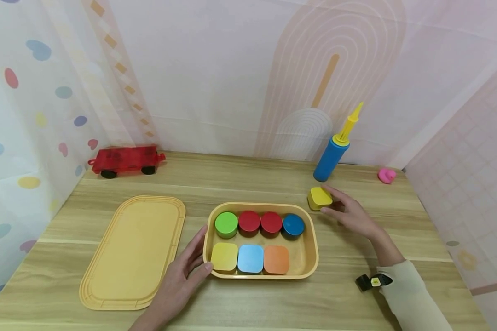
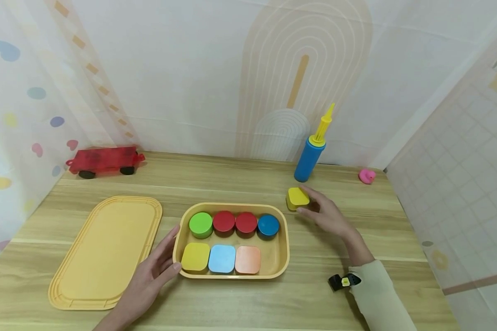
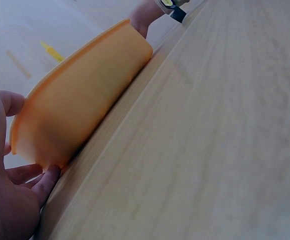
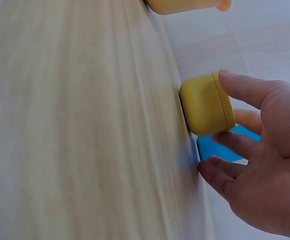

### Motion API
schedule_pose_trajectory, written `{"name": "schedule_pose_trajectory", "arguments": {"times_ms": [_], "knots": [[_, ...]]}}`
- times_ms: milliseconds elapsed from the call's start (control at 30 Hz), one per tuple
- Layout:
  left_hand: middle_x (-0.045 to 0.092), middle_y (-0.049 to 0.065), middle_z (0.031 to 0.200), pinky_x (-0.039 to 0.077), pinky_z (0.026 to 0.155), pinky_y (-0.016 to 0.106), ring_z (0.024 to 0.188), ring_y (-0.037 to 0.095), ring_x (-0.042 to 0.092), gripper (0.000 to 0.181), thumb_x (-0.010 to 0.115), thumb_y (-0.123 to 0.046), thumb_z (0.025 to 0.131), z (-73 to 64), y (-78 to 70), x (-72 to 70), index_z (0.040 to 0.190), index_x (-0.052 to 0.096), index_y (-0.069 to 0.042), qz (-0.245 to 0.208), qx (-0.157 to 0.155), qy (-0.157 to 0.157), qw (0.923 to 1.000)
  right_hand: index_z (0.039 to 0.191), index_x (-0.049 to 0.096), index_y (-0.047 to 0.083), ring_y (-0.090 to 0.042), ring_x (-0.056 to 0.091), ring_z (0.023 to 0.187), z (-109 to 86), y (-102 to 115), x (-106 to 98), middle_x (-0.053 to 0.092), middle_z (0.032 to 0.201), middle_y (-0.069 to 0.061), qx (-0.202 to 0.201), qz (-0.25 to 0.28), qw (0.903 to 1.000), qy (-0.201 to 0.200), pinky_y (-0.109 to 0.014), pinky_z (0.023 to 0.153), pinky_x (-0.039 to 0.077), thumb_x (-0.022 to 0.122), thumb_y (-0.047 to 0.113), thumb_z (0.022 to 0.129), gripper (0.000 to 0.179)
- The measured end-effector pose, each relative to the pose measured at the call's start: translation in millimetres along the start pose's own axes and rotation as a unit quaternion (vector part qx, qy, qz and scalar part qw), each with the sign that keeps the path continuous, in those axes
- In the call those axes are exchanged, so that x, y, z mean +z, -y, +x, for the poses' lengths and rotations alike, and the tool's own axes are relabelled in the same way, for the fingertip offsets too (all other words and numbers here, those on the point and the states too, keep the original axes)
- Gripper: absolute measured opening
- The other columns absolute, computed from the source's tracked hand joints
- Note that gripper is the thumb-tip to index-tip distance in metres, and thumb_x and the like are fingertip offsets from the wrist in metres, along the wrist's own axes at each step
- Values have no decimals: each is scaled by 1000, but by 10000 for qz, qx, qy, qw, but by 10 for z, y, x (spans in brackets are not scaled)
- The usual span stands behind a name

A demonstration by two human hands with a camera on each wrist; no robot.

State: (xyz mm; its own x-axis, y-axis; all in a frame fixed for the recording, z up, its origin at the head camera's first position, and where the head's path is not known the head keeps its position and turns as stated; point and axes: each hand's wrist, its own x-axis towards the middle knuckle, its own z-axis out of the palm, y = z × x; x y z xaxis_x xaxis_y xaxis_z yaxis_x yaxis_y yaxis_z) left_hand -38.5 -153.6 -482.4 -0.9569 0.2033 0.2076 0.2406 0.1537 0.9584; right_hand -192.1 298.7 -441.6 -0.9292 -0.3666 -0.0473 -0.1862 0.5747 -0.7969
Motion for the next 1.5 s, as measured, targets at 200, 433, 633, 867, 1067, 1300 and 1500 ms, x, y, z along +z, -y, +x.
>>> {"name": "schedule_pose_trajectory", "arguments": {"times_ms": [200,433,633,867,1067,1300,1500], "knots": [[42,22,173,51,115,16,146,10,57,74,66,-4,111,1,-6,2,176,34,-21,10,-21,3,10000,170,40,-1,-47,50,148,-21,11,-2,41,172,-27,1,48,10000,10,-67,123,48,67,10,112,64],[42,21,174,51,116,16,147,9,56,74,66,-4,111,-4,-5,-1,176,34,-21,28,-25,-10,10000,162,51,-2,-43,60,136,-47,13,-6,54,162,-26,-186,-135,9996,-135,-65,117,53,67,6,112,54],[42,22,174,51,116,16,147,8,56,75,66,-4,111,-8,0,-1,176,34,-20,38,-4,-5,10000,159,54,-3,-46,63,132,-64,19,-6,60,156,-27,-167,-319,9990,-270,-67,116,54,74,7,107,56],[42,22,173,51,115,16,147,9,56,74,66,-3,111,-6,-14,-1,176,34,-20,24,5,-10,10000,158,54,-7,-50,63,133,-74,13,-10,60,153,-31,-88,-557,9979,-324,-68,115,55,78,6,104,60],[42,23,173,51,115,16,147,8,56,74,66,-3,111,-7,-18,0,176,34,-20,28,2,-14,10000,150,62,-8,-48,65,131,-88,44,-5,65,148,-30,-56,-702,9967,-406,-65,111,58,80,6,103,52],[42,23,173,51,116,16,147,10,57,74,66,-3,111,-8,-8,2,176,34,-20,-11,4,-8,10000,146,63,-10,-48,65,130,-125,94,-18,67,144,-29,-187,-804,9950,-568,-67,112,58,81,5,102,50],[42,23,173,52,115,17,146,13,59,75,65,-1,110,1,-10,5,176,34,-19,-51,89,11,9999,147,63,-8,-48,62,132,-206,170,-43,68,143,-29,-299,-802,9927,-847,-69,115,53,82,7,101,52]]}}
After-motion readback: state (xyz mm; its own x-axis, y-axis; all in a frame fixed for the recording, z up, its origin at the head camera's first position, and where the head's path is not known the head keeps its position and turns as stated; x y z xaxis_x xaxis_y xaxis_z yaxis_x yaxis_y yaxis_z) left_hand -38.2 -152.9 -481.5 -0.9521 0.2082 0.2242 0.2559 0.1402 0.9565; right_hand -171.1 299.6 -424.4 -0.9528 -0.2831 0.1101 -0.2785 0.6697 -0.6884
